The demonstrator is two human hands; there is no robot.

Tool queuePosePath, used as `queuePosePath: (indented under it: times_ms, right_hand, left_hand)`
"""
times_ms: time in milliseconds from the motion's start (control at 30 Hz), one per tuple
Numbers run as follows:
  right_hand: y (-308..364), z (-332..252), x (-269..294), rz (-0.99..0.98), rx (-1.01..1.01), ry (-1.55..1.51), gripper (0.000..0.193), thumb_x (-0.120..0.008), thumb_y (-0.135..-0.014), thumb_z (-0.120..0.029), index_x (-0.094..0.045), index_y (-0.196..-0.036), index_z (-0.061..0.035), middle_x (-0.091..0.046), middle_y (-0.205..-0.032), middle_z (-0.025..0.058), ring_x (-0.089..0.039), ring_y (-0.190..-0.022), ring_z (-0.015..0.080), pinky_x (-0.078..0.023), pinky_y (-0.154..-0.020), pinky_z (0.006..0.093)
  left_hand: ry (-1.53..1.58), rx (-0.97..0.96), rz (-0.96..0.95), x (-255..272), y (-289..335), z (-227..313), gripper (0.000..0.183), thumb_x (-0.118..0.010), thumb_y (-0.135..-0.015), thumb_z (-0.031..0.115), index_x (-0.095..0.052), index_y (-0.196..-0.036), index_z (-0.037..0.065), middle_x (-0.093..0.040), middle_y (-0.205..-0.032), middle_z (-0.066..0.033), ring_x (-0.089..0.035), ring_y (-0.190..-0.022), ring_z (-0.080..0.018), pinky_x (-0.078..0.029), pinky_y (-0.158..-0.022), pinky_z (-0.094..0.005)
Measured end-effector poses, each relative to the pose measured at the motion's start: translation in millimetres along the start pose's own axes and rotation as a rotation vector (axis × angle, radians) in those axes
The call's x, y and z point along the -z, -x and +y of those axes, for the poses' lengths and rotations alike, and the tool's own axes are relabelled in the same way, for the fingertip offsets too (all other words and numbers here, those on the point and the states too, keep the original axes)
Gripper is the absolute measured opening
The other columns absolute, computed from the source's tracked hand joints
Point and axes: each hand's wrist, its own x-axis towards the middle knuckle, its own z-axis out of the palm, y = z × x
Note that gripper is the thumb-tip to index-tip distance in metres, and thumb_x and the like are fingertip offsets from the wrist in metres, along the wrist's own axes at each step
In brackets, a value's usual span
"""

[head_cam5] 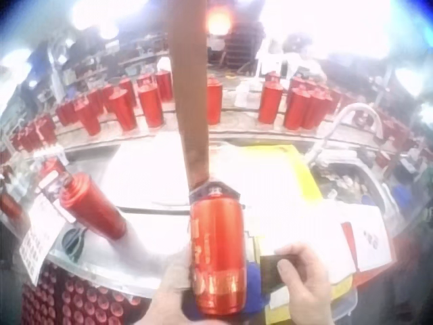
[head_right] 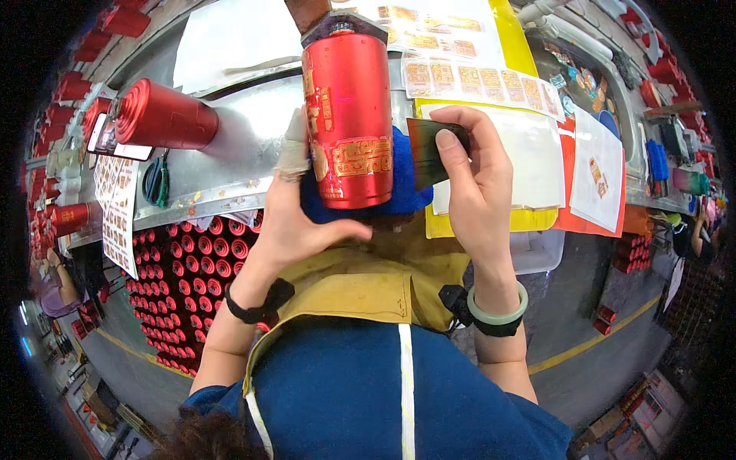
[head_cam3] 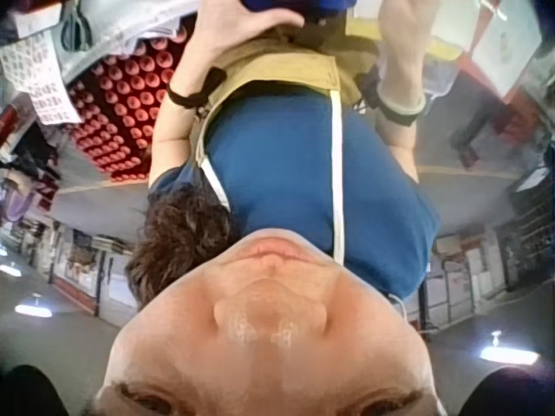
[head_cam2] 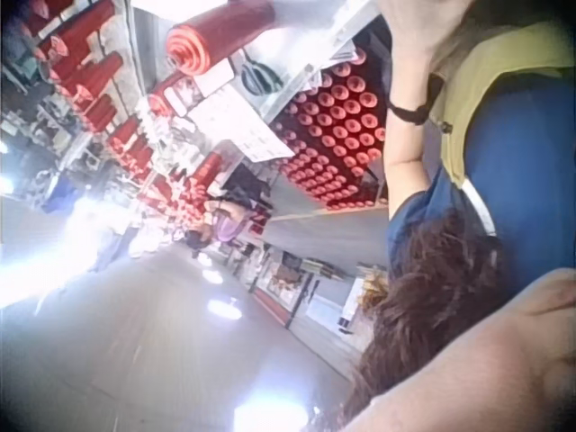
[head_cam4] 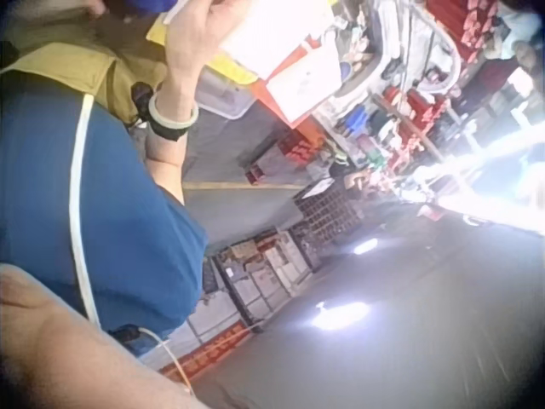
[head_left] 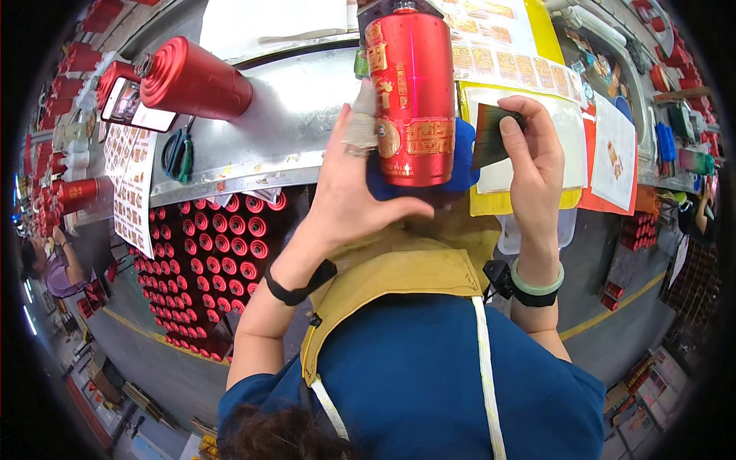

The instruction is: Applying decorative labels and brand stickers to red canisters or liquor bottles.

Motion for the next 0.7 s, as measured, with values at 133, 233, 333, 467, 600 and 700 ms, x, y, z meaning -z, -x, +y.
queuePosePath:
  times_ms: [133,233,333,467,600,700]
  right_hand:
    - [6,-3,-2,-0.087,-0.149,-0.072,0.019,-0.059,-0.106,-0.013,-0.062,-0.121,-0.0005,-0.058,-0.097,-0.0035,-0.050,-0.083,0.0035,-0.040,-0.074,0.0180]
    - [12,-7,-11,-0.103,-0.232,-0.015,0.036,-0.074,-0.098,-0.022,-0.061,-0.124,-0.0012,-0.047,-0.088,-0.0067,-0.040,-0.075,0.0028,-0.035,-0.068,0.0186]
    - [14,1,-19,-0.130,-0.269,0.036,0.057,-0.085,-0.089,-0.028,-0.058,-0.130,0.0000,-0.043,-0.084,-0.0064,-0.036,-0.072,0.0044,-0.034,-0.065,0.0207]
    - [15,5,-26,-0.165,-0.271,0.050,0.071,-0.087,-0.086,-0.030,-0.053,-0.139,0.0037,-0.045,-0.083,-0.0039,-0.040,-0.074,0.0063,-0.038,-0.066,0.0220]
    - [15,5,-25,-0.198,-0.273,0.094,0.076,-0.088,-0.084,-0.029,-0.051,-0.142,0.0042,-0.047,-0.085,-0.0036,-0.042,-0.076,0.0065,-0.040,-0.069,0.0220]
    - [13,1,-21,-0.249,-0.293,0.049,0.077,-0.088,-0.084,-0.027,-0.050,-0.142,0.0045,-0.048,-0.086,-0.0036,-0.043,-0.077,0.0067,-0.040,-0.070,0.0219]
  left_hand:
    - [-0.128,-0.105,0.081,-3,-5,-2,0.097,-0.091,-0.068,0.013,-0.045,-0.152,-0.003,-0.042,-0.156,-0.0305,-0.048,-0.140,-0.0447,-0.036,-0.118,-0.0543]
    - [-0.113,-0.073,0.130,-5,-4,5,0.094,-0.090,-0.068,0.010,-0.047,-0.151,-0.002,-0.044,-0.155,-0.0309,-0.051,-0.138,-0.0441,-0.040,-0.116,-0.0503]
    - [-0.040,-0.049,0.156,-8,-3,3,0.096,-0.091,-0.069,0.010,-0.045,-0.152,-0.001,-0.043,-0.156,-0.0303,-0.050,-0.140,-0.0432,-0.043,-0.114,-0.0473]
    - [-0.006,0.014,0.144,-8,-1,3,0.100,-0.091,-0.071,0.013,-0.038,-0.155,-0.001,-0.038,-0.159,-0.0290,-0.045,-0.143,-0.0434,-0.043,-0.115,-0.0468]
    - [-0.023,0.071,0.102,-9,2,3,0.096,-0.090,-0.073,0.013,-0.040,-0.153,-0.003,-0.040,-0.157,-0.0300,-0.044,-0.143,-0.0447,-0.041,-0.117,-0.0479]
    - [-0.049,0.073,0.092,-9,3,2,0.094,-0.089,-0.074,0.013,-0.041,-0.153,-0.004,-0.042,-0.156,-0.0304,-0.044,-0.144,-0.0451,-0.039,-0.117,-0.0487]
